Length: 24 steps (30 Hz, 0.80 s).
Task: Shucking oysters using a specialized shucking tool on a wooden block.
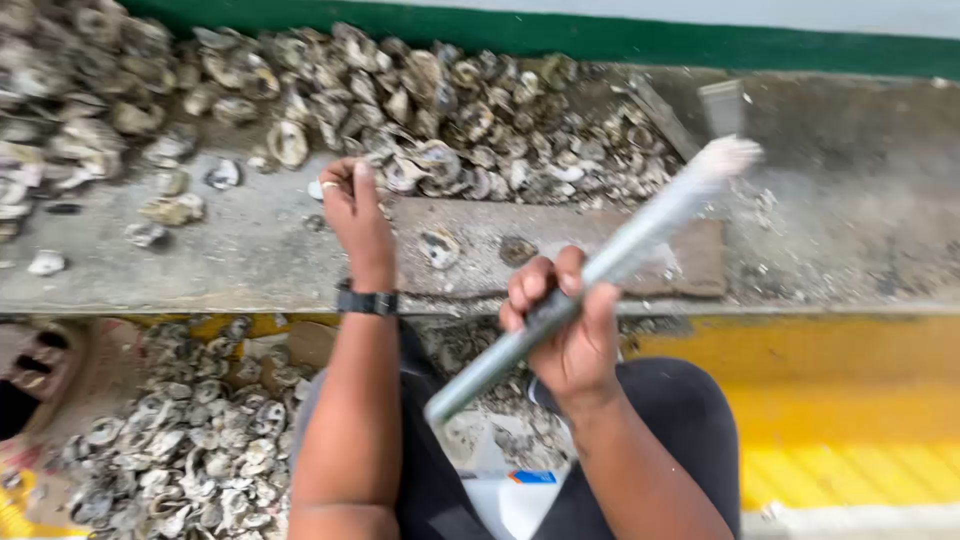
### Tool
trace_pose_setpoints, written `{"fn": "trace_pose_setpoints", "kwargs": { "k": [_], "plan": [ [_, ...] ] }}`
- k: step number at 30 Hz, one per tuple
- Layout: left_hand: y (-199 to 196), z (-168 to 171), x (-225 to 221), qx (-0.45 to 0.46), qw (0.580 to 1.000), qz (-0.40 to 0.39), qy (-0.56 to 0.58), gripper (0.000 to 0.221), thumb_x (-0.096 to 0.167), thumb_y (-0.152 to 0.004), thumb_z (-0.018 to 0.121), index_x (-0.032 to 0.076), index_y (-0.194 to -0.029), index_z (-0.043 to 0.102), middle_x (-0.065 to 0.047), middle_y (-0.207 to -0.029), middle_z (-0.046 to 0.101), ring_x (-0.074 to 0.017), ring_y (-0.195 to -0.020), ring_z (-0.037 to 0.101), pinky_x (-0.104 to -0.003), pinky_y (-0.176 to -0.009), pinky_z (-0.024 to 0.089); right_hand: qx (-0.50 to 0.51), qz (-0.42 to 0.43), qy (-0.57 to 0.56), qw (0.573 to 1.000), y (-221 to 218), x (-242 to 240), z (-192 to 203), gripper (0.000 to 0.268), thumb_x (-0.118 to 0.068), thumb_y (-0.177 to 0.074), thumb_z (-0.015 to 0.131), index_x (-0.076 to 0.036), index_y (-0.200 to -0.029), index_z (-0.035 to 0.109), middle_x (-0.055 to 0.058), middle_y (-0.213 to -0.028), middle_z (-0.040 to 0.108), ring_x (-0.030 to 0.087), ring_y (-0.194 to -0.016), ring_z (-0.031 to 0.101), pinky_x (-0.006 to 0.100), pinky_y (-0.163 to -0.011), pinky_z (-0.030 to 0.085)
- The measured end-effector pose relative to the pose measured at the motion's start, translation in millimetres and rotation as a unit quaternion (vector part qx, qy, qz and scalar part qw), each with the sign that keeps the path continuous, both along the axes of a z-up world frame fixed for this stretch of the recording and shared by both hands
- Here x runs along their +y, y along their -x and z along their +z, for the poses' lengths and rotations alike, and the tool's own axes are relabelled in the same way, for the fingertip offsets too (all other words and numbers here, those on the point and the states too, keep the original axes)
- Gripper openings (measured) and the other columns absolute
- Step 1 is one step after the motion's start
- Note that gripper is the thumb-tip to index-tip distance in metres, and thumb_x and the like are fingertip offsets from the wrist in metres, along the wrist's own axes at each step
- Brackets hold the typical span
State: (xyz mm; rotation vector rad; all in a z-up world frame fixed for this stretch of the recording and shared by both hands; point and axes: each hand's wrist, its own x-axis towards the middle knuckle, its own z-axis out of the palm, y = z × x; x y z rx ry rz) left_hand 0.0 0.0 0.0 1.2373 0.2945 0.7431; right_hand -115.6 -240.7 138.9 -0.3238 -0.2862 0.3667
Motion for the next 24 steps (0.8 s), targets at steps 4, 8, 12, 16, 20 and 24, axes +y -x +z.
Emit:
{"fn": "trace_pose_setpoints", "kwargs": {
  "k": [4, 8, 12, 16, 20, 24],
  "plan": [
    [-2, -74, 8, 0.327, 0.924, -0.064, -0.186, 0.039, 0.03, -0.096, 0.073, -0.002, -0.115, 0.06, -0.012, -0.101, 0.069, -0.0229, -0.09, 0.063, -0.038, -0.082, 0.054, -0.041, 0.082, -0.23, 0.969, 43, -5, 77, 0.031, -0.035, -0.099, 0.072, -0.011, -0.092, 0.054, 0.012, -0.092, 0.068, 0.025, -0.089, 0.06, 0.039, -0.071, 0.058],
    [11, -64, -15, 0.512, 0.722, -0.203, -0.418, 0.074, 0.046, -0.088, 0.077, -0.007, -0.133, 0.053, -0.028, -0.121, 0.067, -0.041, -0.11, 0.067, -0.047, -0.092, 0.054, -0.341, 0.209, -0.324, 0.857, 33, 0, 79, 0.03, -0.042, -0.096, 0.072, -0.015, -0.094, 0.059, 0.005, -0.091, 0.062, 0.027, -0.085, 0.056, 0.041, -0.073, 0.05],
    [14, -72, -24, 0.553, 0.695, -0.183, -0.422, 0.09, 0.056, -0.085, 0.076, -0.01, -0.138, 0.044, -0.031, -0.122, 0.064, -0.0432, -0.107, 0.067, -0.049, -0.086, 0.057, -0.333, 0.256, -0.294, 0.858, 26, -2, 77, 0.031, -0.043, -0.097, 0.07, -0.014, -0.095, 0.057, 0.007, -0.089, 0.062, 0.028, -0.084, 0.057, 0.041, -0.074, 0.049],
    [16, -95, -24, 0.524, 0.706, -0.178, -0.442, 0.089, 0.052, -0.082, 0.079, -0.01, -0.137, 0.045, -0.028, -0.115, 0.07, -0.0409, -0.104, 0.07, -0.048, -0.085, 0.058, -0.344, 0.285, -0.256, 0.857, 8, -15, 79, 0.032, -0.043, -0.098, 0.069, -0.014, -0.095, 0.056, 0.008, -0.089, 0.063, 0.029, -0.083, 0.057, 0.041, -0.075, 0.049],
    [13, -98, -31, 0.5, 0.694, -0.166, -0.491, 0.064, 0.037, -0.081, 0.079, -0.004, -0.124, 0.055, -0.024, -0.109, 0.072, -0.0408, -0.097, 0.072, -0.05, -0.08, 0.059, -0.349, 0.309, -0.197, 0.863, -4, -38, 80, 0.033, -0.044, -0.098, 0.067, -0.013, -0.096, 0.055, 0.01, -0.088, 0.063, 0.031, -0.082, 0.058, 0.041, -0.076, 0.049],
    [11, -121, -26, 0.469, 0.716, -0.123, -0.503, 0.03, 0.015, -0.087, 0.066, 0.0, -0.112, 0.062, -0.025, -0.1, 0.073, -0.0426, -0.092, 0.072, -0.052, -0.076, 0.058, -0.34, 0.344, -0.163, 0.86, -8, -45, 75, 0.034, -0.045, -0.099, 0.066, -0.013, -0.097, 0.054, 0.012, -0.086, 0.063, 0.033, -0.081, 0.058, 0.042, -0.076, 0.048]
  ]
}}
